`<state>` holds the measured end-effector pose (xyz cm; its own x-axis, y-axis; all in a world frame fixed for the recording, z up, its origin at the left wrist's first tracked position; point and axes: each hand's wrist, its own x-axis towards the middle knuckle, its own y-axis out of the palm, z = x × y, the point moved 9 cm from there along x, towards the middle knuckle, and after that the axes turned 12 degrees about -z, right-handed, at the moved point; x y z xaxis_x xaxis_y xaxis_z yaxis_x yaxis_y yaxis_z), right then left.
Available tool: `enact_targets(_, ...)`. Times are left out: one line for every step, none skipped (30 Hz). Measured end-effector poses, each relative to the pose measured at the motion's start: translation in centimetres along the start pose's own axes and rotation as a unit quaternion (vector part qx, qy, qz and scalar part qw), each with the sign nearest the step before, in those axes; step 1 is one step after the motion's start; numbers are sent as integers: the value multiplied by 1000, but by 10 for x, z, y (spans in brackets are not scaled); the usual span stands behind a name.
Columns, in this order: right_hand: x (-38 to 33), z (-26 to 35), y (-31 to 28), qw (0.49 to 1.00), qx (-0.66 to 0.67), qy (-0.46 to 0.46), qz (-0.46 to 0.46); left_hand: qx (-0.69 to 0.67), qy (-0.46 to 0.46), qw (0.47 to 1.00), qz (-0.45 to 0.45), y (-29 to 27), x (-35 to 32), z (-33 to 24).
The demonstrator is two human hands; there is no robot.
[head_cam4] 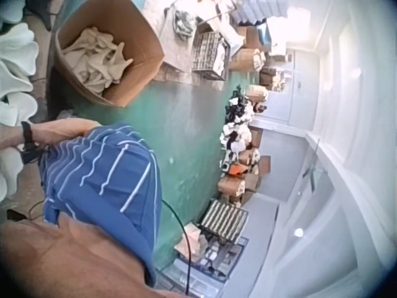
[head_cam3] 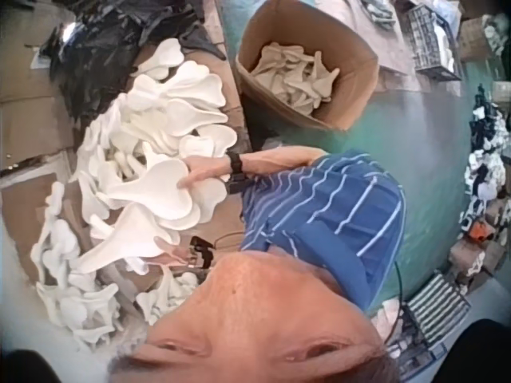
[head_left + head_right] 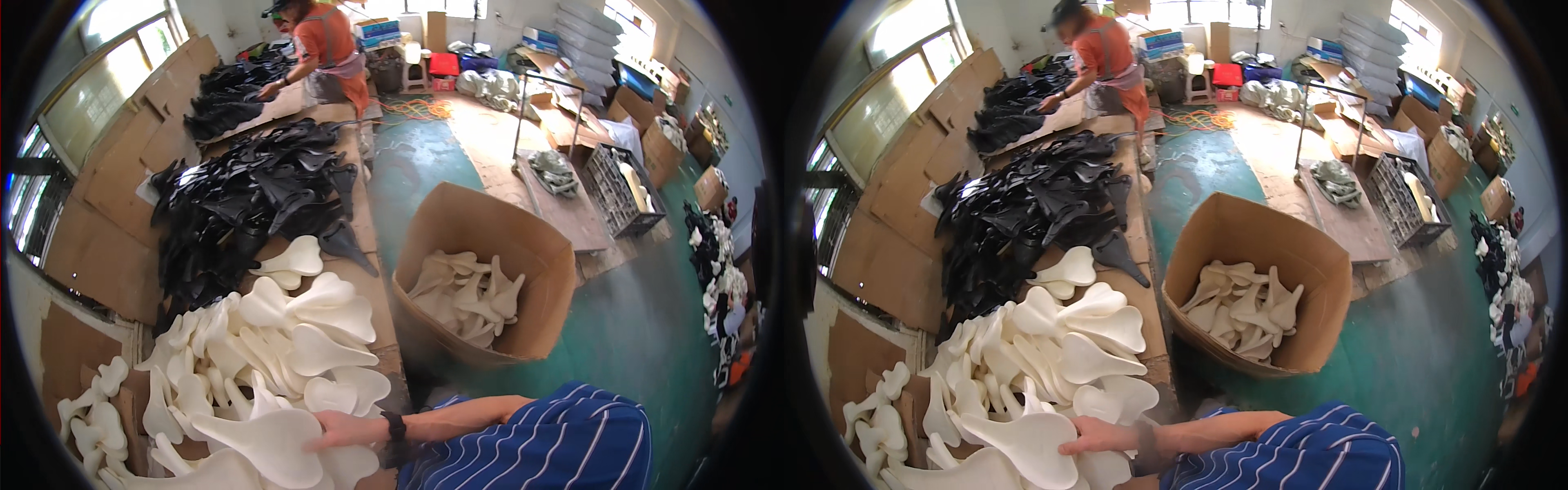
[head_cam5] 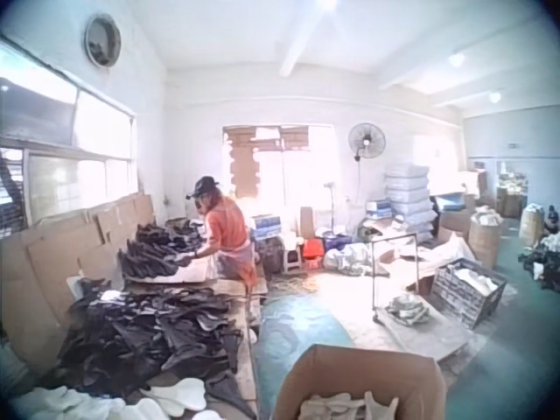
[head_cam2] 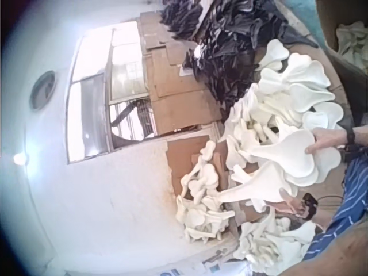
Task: The person picks up white bicycle seats from a pile on a table and places them into a cardboard box. The person handles the seats one by one, occasionally turning them over, and continues this process throughout the clip.
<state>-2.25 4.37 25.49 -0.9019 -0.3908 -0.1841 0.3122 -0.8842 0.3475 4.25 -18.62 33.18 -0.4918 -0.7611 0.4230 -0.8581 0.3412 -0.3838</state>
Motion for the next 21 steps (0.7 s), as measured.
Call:
enact_targets(-2, -1, -7, 1000, 5, 1, -7, 2, 11, 1000, -3, -7, 0, -10)
enact_targets(-8, 4, -12, 1000, 29, -4, -10, 6, 25, 1000, -7, -17, 0, -23)
enact_targets(-13, 13, -17, 998, 55, -7, -10, 11, 41, 999, -13, -28, 1, -36)
enact_targets(-17, 23, -23, 997, 81, -10, -11, 13, 61, 998, -16, -35, 1, -52)
enact_targets(-24, 38, -31, 994, 103, -27, -23, 8, 82, 996, -16, -41, 0, -70)
enact_targets(-33, 53, -42, 991, 122, -43, -35, -7, 101, 995, -11, -42, 0, -88)
enact_targets(-41, 64, -54, 987, 140, -58, -47, -43, 127, 991, 7, -30, -6, -106)
enact_targets(-49, 71, -75, 984, 130, -74, -93, -81, 154, 984, 28, -17, -13, -127)
enact_targets(-56, 73, -95, 980, 118, -86, -134, -118, 178, 976, 43, -2, -22, -150)
enact_targets(-62, 69, -112, 975, 104, -97, -171, -183, 221, 958, -2, 8, -34, -182)
enact_targets(-65, 48, -136, 963, 160, -100, -193, -245, 166, 951, 92, 38, -51, -181)
enact_targets(-72, 28, -160, 948, 216, -101, -212, -304, 109, 929, 180, 67, -74, -174)
enact_targets(-100, 38, -187, 919, 259, -97, -280, -297, 143, 899, 288, 94, -103, -203)
enact_targets(-121, 22, -215, 882, 310, -80, -345, -283, 178, 861, 384, 111, -131, -234)
enact_targets(-139, 4, -248, 854, 334, -122, -379, -190, 298, 796, 491, 131, -171, -274)
enact_targets(-157, -12, -279, 823, 355, -167, -410, -280, 339, 726, 529, 146, -199, -298)
enact_targets(-164, -18, -300, 788, 357, -173, -472, -241, 392, 715, 526, 155, -218, -304)
enact_targets(-187, -39, -326, 725, 367, -150, -563, -223, 417, 699, 536, 165, -240, -291)
enact_targets(-207, -59, -346, 658, 372, -121, -643, -140, 387, 628, 660, 177, -260, -272)
enact_targets(-220, -102, -380, 632, 417, -107, -645, -146, 373, 600, 693, 181, -270, -250)
enact_targets(-238, -143, -413, 596, 464, -99, -648, -176, 362, 610, 682, 173, -275, -230)
